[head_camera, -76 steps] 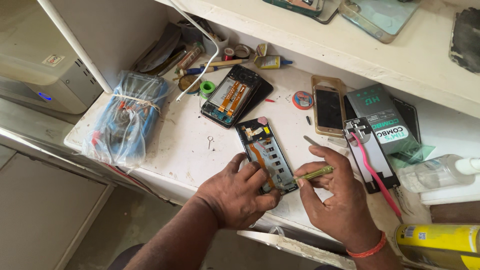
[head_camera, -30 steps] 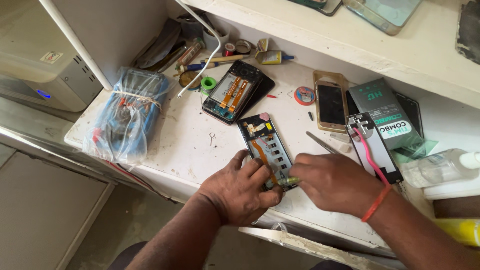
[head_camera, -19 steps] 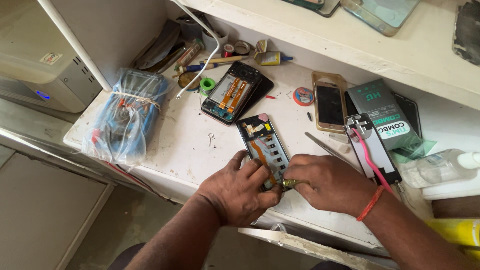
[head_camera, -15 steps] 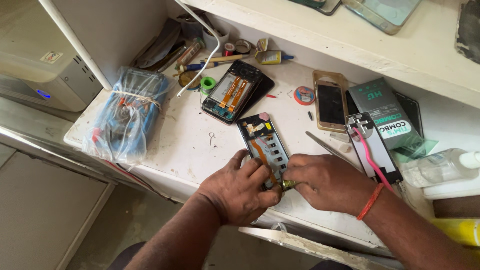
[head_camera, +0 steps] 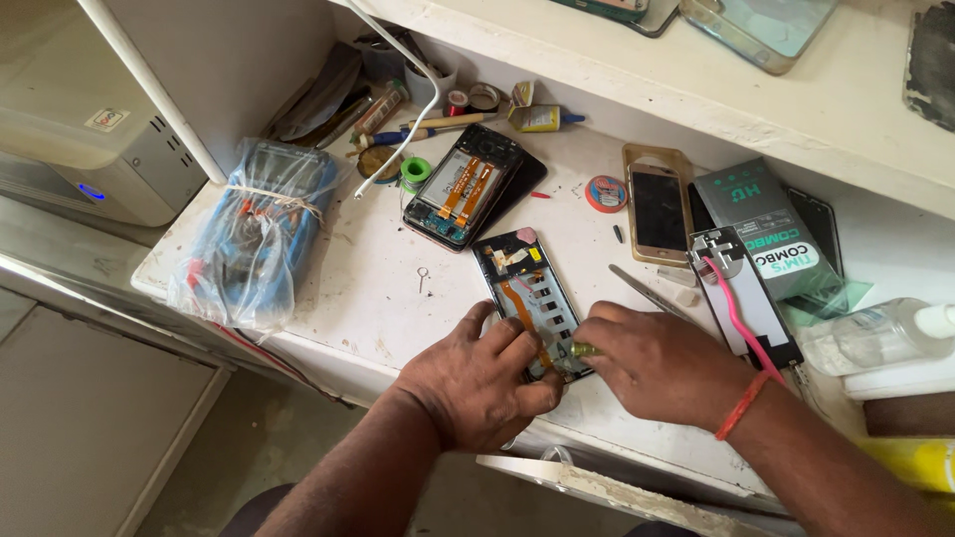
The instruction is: The person uses a small green tool to scrape adhesive residue from the inner frame of a disassembled smartphone. They hold the phone steady with the left hand while working along the edges and corners of the frame. The work continues on the same device throughout the clip.
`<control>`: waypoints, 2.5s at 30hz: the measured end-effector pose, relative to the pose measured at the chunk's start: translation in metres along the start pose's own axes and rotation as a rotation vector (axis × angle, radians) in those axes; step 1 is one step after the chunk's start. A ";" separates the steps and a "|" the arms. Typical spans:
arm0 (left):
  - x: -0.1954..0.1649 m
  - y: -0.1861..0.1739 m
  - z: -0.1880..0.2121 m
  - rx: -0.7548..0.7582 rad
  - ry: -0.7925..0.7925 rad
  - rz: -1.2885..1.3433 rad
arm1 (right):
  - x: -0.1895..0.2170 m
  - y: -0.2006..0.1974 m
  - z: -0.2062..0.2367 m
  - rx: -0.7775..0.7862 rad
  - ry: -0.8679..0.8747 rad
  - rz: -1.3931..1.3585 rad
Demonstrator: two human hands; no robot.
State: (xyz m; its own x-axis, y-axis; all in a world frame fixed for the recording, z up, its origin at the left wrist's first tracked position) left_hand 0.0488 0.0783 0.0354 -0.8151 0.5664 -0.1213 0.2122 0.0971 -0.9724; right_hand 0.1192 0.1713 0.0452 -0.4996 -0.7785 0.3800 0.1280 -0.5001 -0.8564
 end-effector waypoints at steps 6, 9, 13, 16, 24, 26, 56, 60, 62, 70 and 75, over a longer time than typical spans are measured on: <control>-0.001 -0.002 0.000 -0.002 -0.005 -0.010 | -0.006 -0.003 0.006 -0.044 0.017 -0.059; 0.000 0.001 -0.002 0.032 -0.016 -0.008 | -0.005 -0.006 0.007 -0.071 -0.011 -0.068; 0.000 -0.001 0.000 0.017 -0.012 -0.008 | -0.005 -0.005 0.007 -0.064 -0.028 -0.068; 0.000 -0.002 0.000 0.002 -0.013 -0.019 | -0.004 -0.006 0.005 -0.065 -0.055 -0.034; 0.000 0.002 -0.002 0.036 -0.019 -0.025 | 0.005 -0.010 0.003 -0.054 -0.105 0.017; 0.001 0.003 -0.002 0.053 -0.020 -0.023 | 0.008 -0.010 0.003 -0.030 -0.113 0.017; 0.000 0.002 -0.001 0.012 -0.019 -0.032 | 0.007 -0.001 -0.004 0.037 -0.080 -0.014; -0.002 -0.001 0.000 -0.019 -0.001 -0.007 | 0.002 0.003 -0.004 0.023 -0.037 -0.061; 0.000 0.003 -0.001 0.025 -0.017 -0.009 | 0.001 0.006 -0.005 0.051 -0.016 -0.042; 0.001 0.007 -0.003 0.075 -0.029 -0.017 | 0.002 0.004 -0.009 0.094 -0.031 -0.067; 0.001 0.007 -0.002 0.061 -0.026 -0.009 | 0.006 0.001 -0.012 0.113 -0.059 -0.049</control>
State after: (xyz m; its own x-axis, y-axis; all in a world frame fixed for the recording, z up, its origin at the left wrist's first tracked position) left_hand 0.0506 0.0809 0.0292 -0.8306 0.5445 -0.1171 0.1724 0.0515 -0.9837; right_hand 0.1062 0.1709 0.0418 -0.4564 -0.7717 0.4429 0.2022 -0.5747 -0.7930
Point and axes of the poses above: each hand's wrist, its own z-axis away from the middle knuckle, its own y-axis out of the palm, x = y × z, the point moved 10 cm from there along -z, towards the middle knuckle, and after that the axes turned 11 degrees about x, right-handed, at the moved point
